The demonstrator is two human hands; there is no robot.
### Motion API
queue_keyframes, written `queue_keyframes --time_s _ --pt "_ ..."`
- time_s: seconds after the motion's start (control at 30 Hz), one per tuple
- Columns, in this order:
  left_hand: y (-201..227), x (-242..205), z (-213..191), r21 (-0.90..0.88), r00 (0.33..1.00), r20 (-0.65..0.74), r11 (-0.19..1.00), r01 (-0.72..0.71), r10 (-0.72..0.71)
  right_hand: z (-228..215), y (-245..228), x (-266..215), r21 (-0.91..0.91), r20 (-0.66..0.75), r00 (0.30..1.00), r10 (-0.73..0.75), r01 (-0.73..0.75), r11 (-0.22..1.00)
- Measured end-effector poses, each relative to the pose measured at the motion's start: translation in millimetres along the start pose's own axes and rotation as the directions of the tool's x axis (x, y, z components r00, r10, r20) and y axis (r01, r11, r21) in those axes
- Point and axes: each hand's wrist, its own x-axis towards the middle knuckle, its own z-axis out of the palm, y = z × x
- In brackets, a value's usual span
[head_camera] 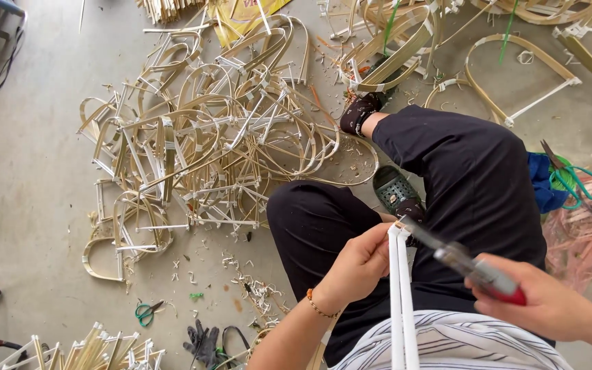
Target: Assembling and cutting white plastic and bamboo/wood curved frame components using hand snips.
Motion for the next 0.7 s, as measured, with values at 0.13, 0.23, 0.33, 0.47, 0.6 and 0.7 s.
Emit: queue_keyframes --time_s 0.13,0.23,0.33,0.47,0.6,0.7 --pt "-11 3 4 -0.046 1.000 -0.012 0.999 -0.024 0.023 2 26 -10 0.345 -0.106 0.872 0.477 -0.418 0.841" --pt "-11 10 2 0.026 0.998 -0.016 0.998 -0.056 0.057 2 16 0 -0.126 0.122 0.944 0.305 -0.290 0.949" --pt "-2 12 0 0.047 0.999 -0.041 0.999 -0.008 0.010 -12 32 -12 0.152 0.080 0.933 0.352 -0.360 0.920" --pt "17 20 0 0.088 0.995 0.031 0.992 0.094 -0.097 -24 33 -21 0.206 -0.002 0.932 0.363 -0.355 0.912" --pt "19 25 3 0.185 0.993 0.065 0.979 0.088 -0.102 -20 -28 -5 -0.040 -0.028 0.847 0.530 -0.531 0.847" --pt "15 30 4 0.249 0.994 0.054 0.965 0.076 -0.093 -21 -34 -4 -0.076 -0.053 0.870 0.491 -0.494 0.866"
